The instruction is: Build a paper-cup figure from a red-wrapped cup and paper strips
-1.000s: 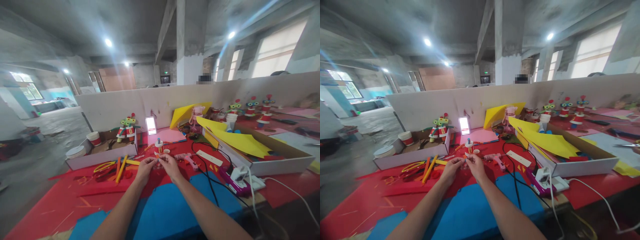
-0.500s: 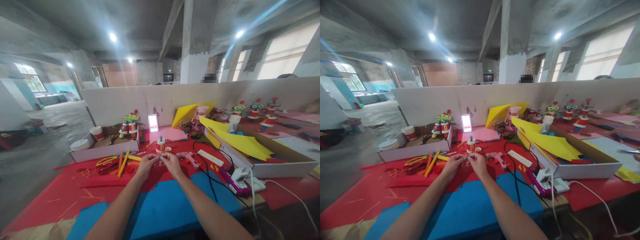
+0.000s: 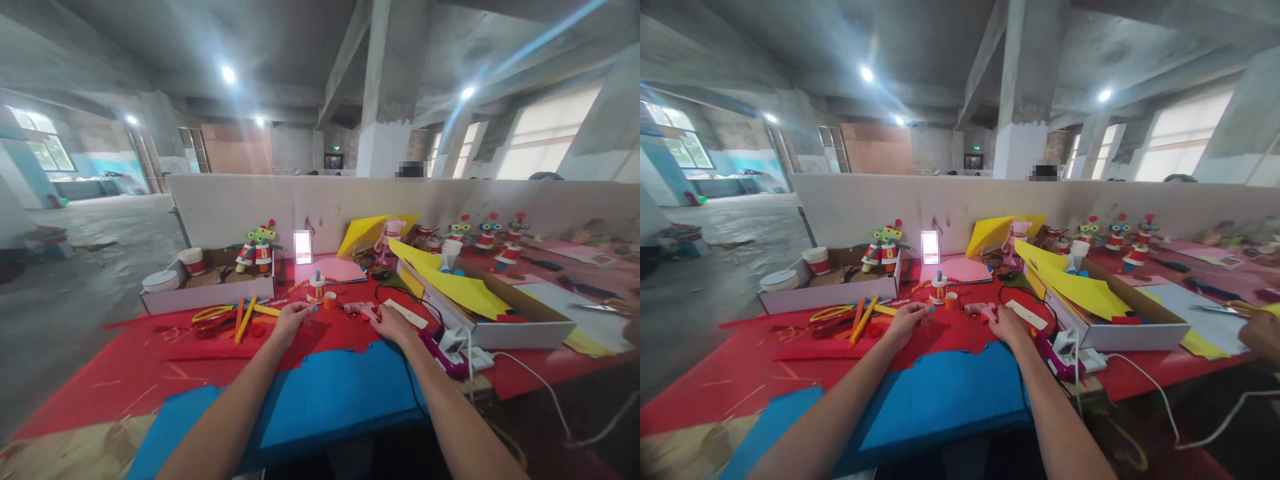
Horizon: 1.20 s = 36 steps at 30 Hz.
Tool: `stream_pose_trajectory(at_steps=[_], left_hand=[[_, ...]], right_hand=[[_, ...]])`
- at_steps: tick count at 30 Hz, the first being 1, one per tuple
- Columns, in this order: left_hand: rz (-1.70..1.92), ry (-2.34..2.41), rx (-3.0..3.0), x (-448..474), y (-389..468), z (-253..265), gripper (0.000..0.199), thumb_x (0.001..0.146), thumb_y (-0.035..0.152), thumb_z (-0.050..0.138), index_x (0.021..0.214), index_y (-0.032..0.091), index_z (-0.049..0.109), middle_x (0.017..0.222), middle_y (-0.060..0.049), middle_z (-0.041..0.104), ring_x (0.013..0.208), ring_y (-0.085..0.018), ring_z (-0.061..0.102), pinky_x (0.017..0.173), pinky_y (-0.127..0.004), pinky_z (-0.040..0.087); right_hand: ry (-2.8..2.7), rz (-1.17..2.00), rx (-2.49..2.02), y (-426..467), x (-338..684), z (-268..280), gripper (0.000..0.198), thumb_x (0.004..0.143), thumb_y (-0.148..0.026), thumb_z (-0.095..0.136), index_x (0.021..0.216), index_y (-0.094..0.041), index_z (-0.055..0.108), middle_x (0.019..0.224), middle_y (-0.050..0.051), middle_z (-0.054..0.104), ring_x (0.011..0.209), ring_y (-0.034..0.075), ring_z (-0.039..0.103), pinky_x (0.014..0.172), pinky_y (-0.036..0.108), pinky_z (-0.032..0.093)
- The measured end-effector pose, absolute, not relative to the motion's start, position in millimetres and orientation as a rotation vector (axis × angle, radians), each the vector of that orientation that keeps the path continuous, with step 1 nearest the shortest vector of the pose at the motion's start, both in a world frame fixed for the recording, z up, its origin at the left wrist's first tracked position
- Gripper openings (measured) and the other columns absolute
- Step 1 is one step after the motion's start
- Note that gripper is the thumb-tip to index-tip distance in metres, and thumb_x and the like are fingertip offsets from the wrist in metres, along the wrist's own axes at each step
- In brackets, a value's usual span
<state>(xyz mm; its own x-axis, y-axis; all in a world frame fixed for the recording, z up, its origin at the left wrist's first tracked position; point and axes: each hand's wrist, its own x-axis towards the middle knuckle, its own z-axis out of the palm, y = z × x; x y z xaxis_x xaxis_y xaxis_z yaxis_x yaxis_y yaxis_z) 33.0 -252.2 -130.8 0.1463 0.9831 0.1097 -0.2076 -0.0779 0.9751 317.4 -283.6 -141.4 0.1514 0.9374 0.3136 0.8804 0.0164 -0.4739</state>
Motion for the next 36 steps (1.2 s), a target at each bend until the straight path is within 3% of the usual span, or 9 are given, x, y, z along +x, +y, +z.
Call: stream_pose_trajectory(at_steps=[5, 9, 13, 17, 20, 24, 30, 33, 36], left_hand=[[1.243, 0.888, 1.2, 31, -255, -130, 0.028, 0.052, 0.035, 0.082, 0.058, 0.013, 0.064, 0.048, 0.002, 0.056, 0.044, -0.007, 0.045, 0.048, -0.02, 0.033], [1.246, 0.89, 1.188, 30, -255, -132, 0.028, 0.053, 0.035, 0.081, 0.059, 0.013, 0.065, 0.049, 0.002, 0.056, 0.044, -0.007, 0.044, 0.048, -0.02, 0.032], [1.229, 0.886, 1.173, 31, -254, -134, 0.029, 0.053, 0.036, 0.081, 0.059, 0.014, 0.064, 0.049, 0.002, 0.055, 0.043, -0.007, 0.044, 0.046, -0.02, 0.031], [1.228, 0.879, 1.168, 32, -254, -135, 0.029, 0.053, 0.036, 0.081, 0.057, 0.014, 0.063, 0.049, 0.003, 0.054, 0.043, -0.006, 0.043, 0.046, -0.02, 0.03], [1.236, 0.89, 1.159, 32, -254, -137, 0.027, 0.054, 0.035, 0.079, 0.058, 0.014, 0.063, 0.046, 0.003, 0.054, 0.042, -0.006, 0.043, 0.046, -0.02, 0.03], [1.228, 0.9, 1.142, 31, -253, -140, 0.025, 0.055, 0.033, 0.078, 0.059, 0.013, 0.064, 0.046, 0.003, 0.055, 0.042, -0.007, 0.044, 0.045, -0.02, 0.031], [1.21, 0.922, 1.101, 31, -254, -141, 0.025, 0.054, 0.033, 0.08, 0.059, 0.014, 0.064, 0.053, -0.002, 0.064, 0.041, -0.007, 0.048, 0.045, -0.02, 0.038], [1.194, 0.941, 1.061, 31, -253, -142, 0.026, 0.053, 0.032, 0.08, 0.061, 0.014, 0.064, 0.057, -0.004, 0.068, 0.041, -0.009, 0.051, 0.045, -0.022, 0.042], [1.176, 0.949, 1.025, 30, -253, -143, 0.025, 0.054, 0.03, 0.08, 0.062, 0.014, 0.063, 0.06, -0.006, 0.07, 0.044, -0.011, 0.057, 0.048, -0.024, 0.048]], right_hand=[[-1.832, 0.129, -2.071, -278, 302, -145, 0.022, 0.076, -0.022, 0.058, 0.096, -0.017, 0.064, 0.101, 0.015, 0.07, 0.087, 0.026, 0.067, 0.064, 0.029, 0.043], [-1.711, 0.202, -2.055, -284, 305, -135, 0.025, 0.08, -0.016, 0.051, 0.104, -0.012, 0.055, 0.095, 0.019, 0.07, 0.082, 0.026, 0.069, 0.061, 0.028, 0.043], [-1.457, 0.616, -1.761, -296, 306, -126, 0.018, 0.081, -0.022, 0.052, 0.097, -0.018, 0.045, 0.069, 0.006, 0.068, 0.058, 0.02, 0.066, 0.053, 0.026, 0.045], [-1.262, 1.046, -1.277, -305, 292, -118, 0.025, 0.073, -0.028, 0.061, 0.088, -0.021, 0.042, 0.069, -0.001, 0.067, 0.044, 0.012, 0.057, 0.046, 0.023, 0.046], [-1.191, 1.226, -1.13, -311, 281, -116, 0.03, 0.063, -0.028, 0.069, 0.083, -0.02, 0.047, 0.063, -0.005, 0.06, 0.04, 0.007, 0.047, 0.042, 0.021, 0.043], [-1.045, 1.394, -1.03, -319, 272, -118, 0.028, 0.068, -0.039, 0.068, 0.073, -0.02, 0.05, 0.062, -0.003, 0.056, 0.047, 0.009, 0.05, 0.046, 0.022, 0.046], [-1.213, 1.28, -1.091, -325, 259, -122, 0.041, 0.072, -0.057, 0.065, 0.086, -0.02, 0.054, 0.053, -0.004, 0.055, 0.04, 0.01, 0.045, 0.036, 0.02, 0.031], [-1.402, 1.115, -1.174, -328, 250, -123, 0.051, 0.075, -0.064, 0.058, 0.099, -0.019, 0.055, 0.043, -0.007, 0.048, 0.035, 0.011, 0.041, 0.036, 0.022, 0.032], [-1.515, 0.894, -1.21, -332, 241, -124, 0.056, 0.077, -0.065, 0.054, 0.108, -0.018, 0.056, 0.05, -0.004, 0.057, 0.037, 0.014, 0.048, 0.04, 0.025, 0.038]])
